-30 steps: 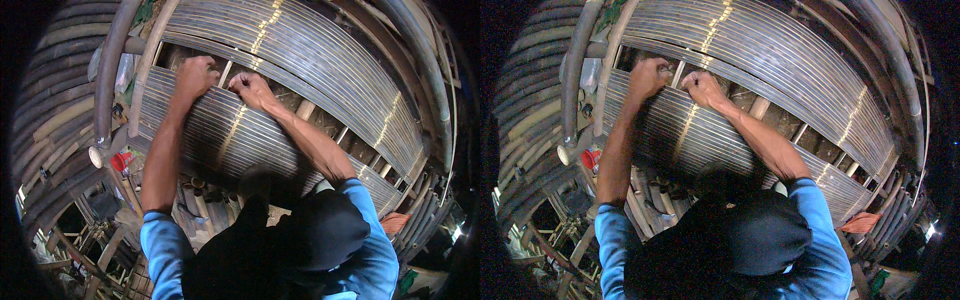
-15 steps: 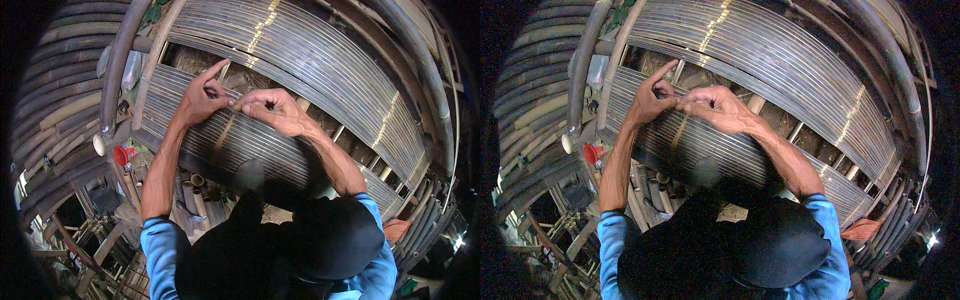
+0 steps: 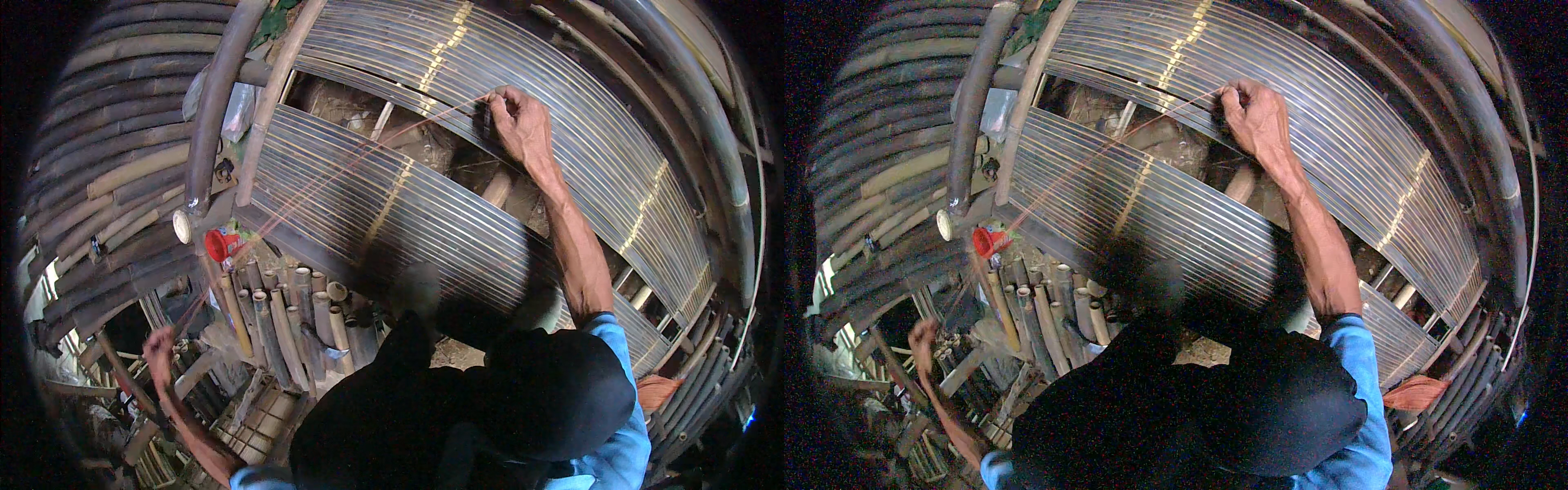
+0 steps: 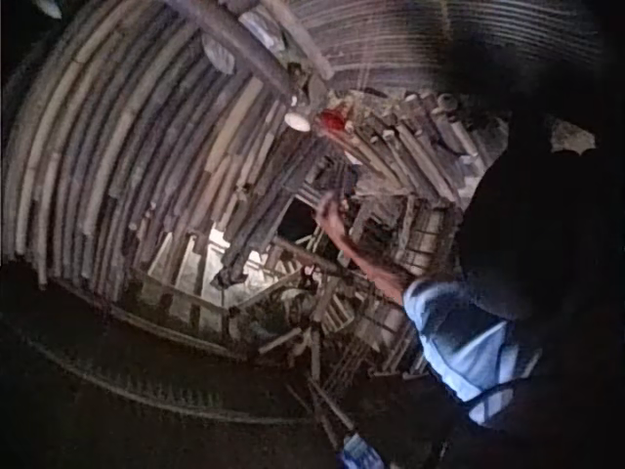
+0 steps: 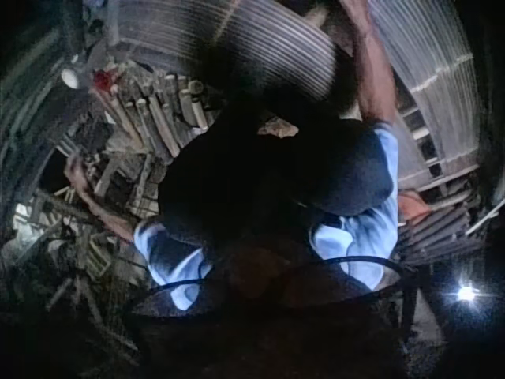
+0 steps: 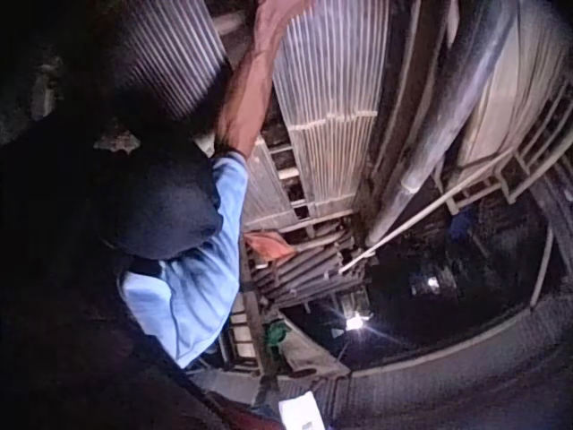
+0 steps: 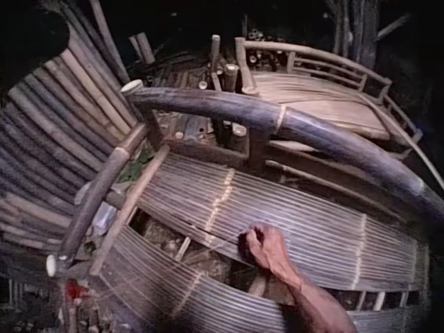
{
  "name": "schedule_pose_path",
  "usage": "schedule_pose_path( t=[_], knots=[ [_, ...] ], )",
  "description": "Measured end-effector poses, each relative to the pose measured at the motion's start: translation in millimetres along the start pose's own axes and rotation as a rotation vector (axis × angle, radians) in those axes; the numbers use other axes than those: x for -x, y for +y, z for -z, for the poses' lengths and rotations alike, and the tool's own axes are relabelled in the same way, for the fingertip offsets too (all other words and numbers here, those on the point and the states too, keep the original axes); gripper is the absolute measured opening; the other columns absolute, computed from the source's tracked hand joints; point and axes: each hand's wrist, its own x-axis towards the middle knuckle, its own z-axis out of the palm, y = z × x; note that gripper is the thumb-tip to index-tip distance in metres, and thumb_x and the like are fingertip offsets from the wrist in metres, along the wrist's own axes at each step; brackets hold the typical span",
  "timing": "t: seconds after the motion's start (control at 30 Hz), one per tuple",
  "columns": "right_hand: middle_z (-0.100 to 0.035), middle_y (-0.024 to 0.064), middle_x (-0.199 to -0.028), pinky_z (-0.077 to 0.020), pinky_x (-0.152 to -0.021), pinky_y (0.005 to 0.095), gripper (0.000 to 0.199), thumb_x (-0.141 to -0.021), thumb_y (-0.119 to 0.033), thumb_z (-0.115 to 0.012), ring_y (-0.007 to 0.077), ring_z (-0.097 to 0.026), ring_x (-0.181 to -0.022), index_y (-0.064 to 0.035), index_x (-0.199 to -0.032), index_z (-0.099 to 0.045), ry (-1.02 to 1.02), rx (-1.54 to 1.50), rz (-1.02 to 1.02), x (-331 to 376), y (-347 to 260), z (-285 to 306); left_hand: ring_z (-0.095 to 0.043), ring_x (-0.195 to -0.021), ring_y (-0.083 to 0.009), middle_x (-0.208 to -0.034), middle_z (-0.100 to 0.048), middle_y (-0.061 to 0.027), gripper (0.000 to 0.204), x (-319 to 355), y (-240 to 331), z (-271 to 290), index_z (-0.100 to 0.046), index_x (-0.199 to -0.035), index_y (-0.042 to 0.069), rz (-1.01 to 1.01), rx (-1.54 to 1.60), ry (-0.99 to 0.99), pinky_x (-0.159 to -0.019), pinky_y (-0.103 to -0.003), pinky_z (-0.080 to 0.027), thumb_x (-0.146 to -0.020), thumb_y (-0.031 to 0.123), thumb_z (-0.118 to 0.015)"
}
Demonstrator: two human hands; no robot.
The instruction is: The person weaves thin bamboo strips together by hand, threading long fibers through the gaps in the bamboo slats and pulling them tight.
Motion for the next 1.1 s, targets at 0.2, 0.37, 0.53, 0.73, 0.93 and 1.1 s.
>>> schedule_pose_path(
  t=[0.2,0.37,0.53,0.73,0.93,1.1],
  knots=[
    [-0.073,0.0158,-0.106,-0.057,-0.082,0.0371,0.034,-0.094,-0.026,-0.071,0.0263,-0.07,-0.09,-0.0046,-0.12,-0.072,-0.211,-0.019,0.204,22,-22,-14,-0.061,-0.086,-0.0217,-0.106,-0.067,-0.0079,0.052,130,-155,51,-0.063,-0.128,0.001,0.6,0.205,-0.029,-0.076,-0.033,-0.048,-0.095,0.041,-0.066],
    [-0.071,0.0208,-0.102,-0.0558,-0.08,0.0409,0.026,-0.096,-0.022,-0.068,0.0338,-0.07,-0.089,-0.0011,-0.111,-0.073,-0.366,-0.079,0.166,67,-10,-51,-0.068,-0.094,-0.0334,-0.105,-0.072,-0.0175,0.05,74,-158,-74,-0.068,-0.12,0.002,0.425,-0.758,0.064,-0.083,-0.041,-0.053,-0.087,0.04,-0.072],
    [-0.066,0.0212,-0.085,-0.0497,-0.072,0.0479,0.03,-0.099,-0.029,-0.063,0.0374,-0.065,-0.078,-0.0008,-0.096,-0.073,-0.356,-0.12,0.044,84,12,-55,-0.069,-0.098,-0.0337,-0.109,-0.073,-0.0186,0.037,-37,142,-283,-0.073,-0.114,0.003,-0.233,0.028,0.225,-0.089,-0.04,-0.053,-0.086,0.027,-0.078],
    [-0.07,0.0223,-0.078,-0.0522,-0.067,0.046,0.036,-0.1,-0.034,-0.062,0.0338,-0.068,-0.07,-0.0004,-0.096,-0.075,-0.558,-0.193,-0.156,77,15,-68,-0.06,-0.104,-0.0378,-0.108,-0.066,-0.0206,0.045,-67,289,-387,-0.071,-0.112,-0.001,-0.705,0.114,0.321,-0.094,-0.046,-0.046,-0.079,0.025,-0.087],
    [-0.071,0.0174,-0.076,-0.0533,-0.069,0.0411,0.033,-0.097,-0.033,-0.068,0.0243,-0.067,-0.069,-0.0014,-0.1,-0.078,-0.448,-0.291,-0.123,79,24,-66,-0.058,-0.097,-0.0374,-0.1,-0.064,-0.0189,0.022,-71,285,-427,-0.069,-0.098,0.0,-0.784,0.175,0.38,-0.089,-0.047,-0.045,-0.085,0.015,-0.079],
    [-0.074,0.0174,-0.083,-0.0538,-0.07,0.0405,0.028,-0.095,-0.028,-0.07,0.0219,-0.068,-0.074,-0.0022,-0.099,-0.079,-0.449,-0.238,-0.202,87,11,-68,-0.057,-0.082,-0.0325,-0.086,-0.063,-0.0138,0.022,-60,287,-429,-0.062,-0.092,0.001,-0.663,0.114,0.415,-0.081,-0.043,-0.044,-0.097,0.022,-0.067]
  ],
)
